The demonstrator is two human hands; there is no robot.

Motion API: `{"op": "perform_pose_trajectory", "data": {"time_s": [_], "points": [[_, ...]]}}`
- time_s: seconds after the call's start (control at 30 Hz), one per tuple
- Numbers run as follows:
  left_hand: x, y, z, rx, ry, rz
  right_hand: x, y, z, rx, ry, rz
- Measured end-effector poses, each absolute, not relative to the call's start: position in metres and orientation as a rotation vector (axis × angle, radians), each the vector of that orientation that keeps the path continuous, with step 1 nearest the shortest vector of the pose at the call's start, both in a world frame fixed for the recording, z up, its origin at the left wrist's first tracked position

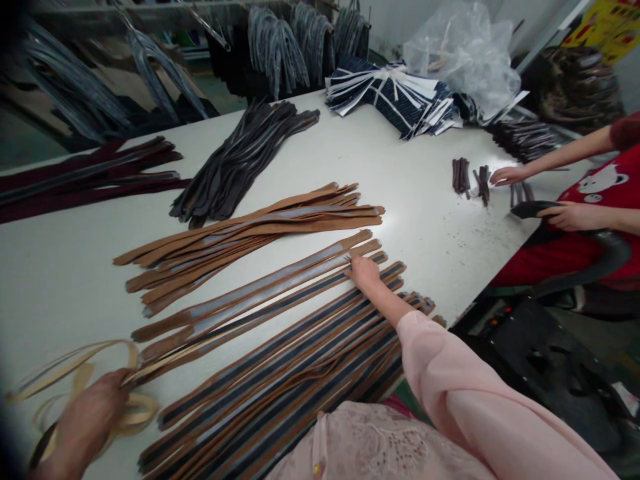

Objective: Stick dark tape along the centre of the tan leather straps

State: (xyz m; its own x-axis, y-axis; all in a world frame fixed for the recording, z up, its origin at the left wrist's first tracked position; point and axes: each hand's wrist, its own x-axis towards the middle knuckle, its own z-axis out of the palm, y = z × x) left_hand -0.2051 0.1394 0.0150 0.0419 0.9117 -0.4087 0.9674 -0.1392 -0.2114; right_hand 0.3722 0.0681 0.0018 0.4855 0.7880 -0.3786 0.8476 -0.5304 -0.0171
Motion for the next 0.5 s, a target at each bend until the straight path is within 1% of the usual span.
{"op": "perform_pose_trajectory", "data": {"time_s": [0.07, 0.17, 0.27, 0.43, 0.5], "points": [[-0.207, 0.137, 0.010, 2.246, 1.915, -0.719, 0.344, 0.073, 0.007, 2.530, 1.581, -0.492], [-0.210, 0.136, 0.008, 2.253, 1.896, -0.736, 0.298, 0.083, 0.005, 2.446, 1.753, -0.705], [-0.216, 0.136, 0.010, 2.244, 1.910, -0.707, 0.268, 0.090, -0.004, 2.412, 1.732, -0.859], [-0.237, 0.135, 0.021, 2.408, 1.899, -0.588, 0.263, 0.088, -0.012, 2.443, 1.703, -0.857], [-0.253, 0.134, 0.029, 2.301, 1.964, -0.481, 0.263, 0.087, -0.013, 2.448, 1.689, -0.859]]}}
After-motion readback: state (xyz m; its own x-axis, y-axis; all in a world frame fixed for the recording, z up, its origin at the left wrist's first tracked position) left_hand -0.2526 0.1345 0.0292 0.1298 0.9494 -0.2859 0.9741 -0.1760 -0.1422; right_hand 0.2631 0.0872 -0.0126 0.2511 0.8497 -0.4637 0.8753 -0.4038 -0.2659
